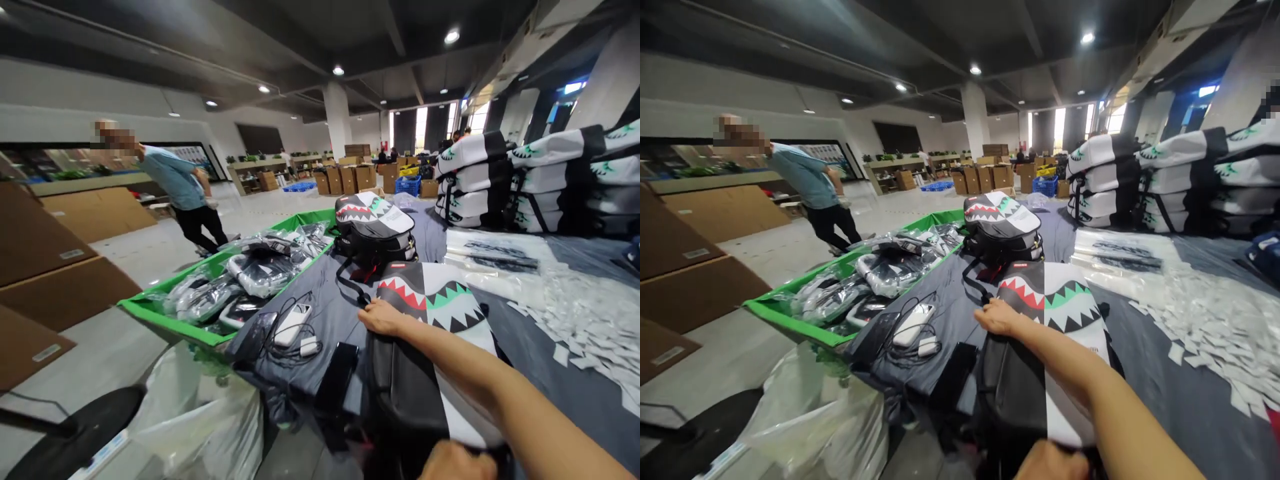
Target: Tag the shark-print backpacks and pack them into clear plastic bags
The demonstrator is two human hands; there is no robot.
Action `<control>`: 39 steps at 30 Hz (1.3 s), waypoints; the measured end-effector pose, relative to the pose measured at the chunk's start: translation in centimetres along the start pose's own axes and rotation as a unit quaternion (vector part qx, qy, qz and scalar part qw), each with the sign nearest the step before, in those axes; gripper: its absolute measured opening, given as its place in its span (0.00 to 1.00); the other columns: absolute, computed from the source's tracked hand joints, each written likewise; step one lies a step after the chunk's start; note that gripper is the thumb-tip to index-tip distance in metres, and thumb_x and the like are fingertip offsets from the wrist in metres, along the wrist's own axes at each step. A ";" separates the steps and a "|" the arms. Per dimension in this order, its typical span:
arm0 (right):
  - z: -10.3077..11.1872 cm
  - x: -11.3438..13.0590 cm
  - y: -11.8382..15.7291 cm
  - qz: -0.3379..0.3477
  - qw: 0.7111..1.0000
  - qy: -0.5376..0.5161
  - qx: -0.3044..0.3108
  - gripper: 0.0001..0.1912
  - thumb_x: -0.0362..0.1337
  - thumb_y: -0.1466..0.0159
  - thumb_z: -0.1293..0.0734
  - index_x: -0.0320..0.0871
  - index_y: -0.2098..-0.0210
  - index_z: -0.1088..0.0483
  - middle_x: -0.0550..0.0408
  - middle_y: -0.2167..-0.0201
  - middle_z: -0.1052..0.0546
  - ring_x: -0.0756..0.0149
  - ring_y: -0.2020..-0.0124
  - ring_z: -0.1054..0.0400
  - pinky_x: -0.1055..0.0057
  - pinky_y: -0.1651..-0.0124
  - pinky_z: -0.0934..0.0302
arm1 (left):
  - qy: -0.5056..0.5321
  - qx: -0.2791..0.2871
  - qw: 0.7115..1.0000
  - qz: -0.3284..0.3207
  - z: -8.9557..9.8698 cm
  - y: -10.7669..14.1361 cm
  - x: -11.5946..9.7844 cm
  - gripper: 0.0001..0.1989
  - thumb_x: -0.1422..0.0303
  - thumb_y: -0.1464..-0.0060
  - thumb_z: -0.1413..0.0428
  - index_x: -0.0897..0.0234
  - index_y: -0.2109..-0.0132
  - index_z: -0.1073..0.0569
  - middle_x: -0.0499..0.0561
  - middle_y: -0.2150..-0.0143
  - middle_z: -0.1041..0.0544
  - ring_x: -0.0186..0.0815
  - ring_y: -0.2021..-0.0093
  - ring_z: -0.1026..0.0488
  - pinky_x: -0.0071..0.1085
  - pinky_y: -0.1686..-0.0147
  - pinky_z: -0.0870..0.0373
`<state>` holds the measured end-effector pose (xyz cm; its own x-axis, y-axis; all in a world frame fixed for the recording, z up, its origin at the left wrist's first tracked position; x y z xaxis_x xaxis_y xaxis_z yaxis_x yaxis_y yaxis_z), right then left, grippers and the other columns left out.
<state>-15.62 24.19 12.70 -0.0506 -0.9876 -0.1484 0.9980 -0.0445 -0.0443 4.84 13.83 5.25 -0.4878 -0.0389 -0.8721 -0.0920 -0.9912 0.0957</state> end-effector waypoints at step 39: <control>-4.5 -13.1 38.0 -0.543 0.656 -0.315 -0.419 0.09 0.37 0.35 0.35 0.42 0.56 0.28 0.48 0.57 0.25 0.61 0.58 0.29 0.59 0.48 0.34 | -0.381 -0.209 0.797 -0.419 2.6 1.0 -11.1 0.03 0.73 0.35 0.48 0.64 0.59 0.30 0.50 0.69 0.26 0.35 0.67 0.29 0.33 0.63 0.35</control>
<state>22.85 36.11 8.54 -0.4257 -0.3208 0.8461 0.0030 -0.9355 -0.3532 7.92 13.58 16.30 -0.8075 0.5897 0.0146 -0.4434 -0.5905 -0.6743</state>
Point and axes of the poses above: each hand's wrist, its own y-axis away from the middle knuckle, its own z-axis out of the back of the hand, x = y × z, the point moved 10 cm from there along -y, towards the middle knuckle
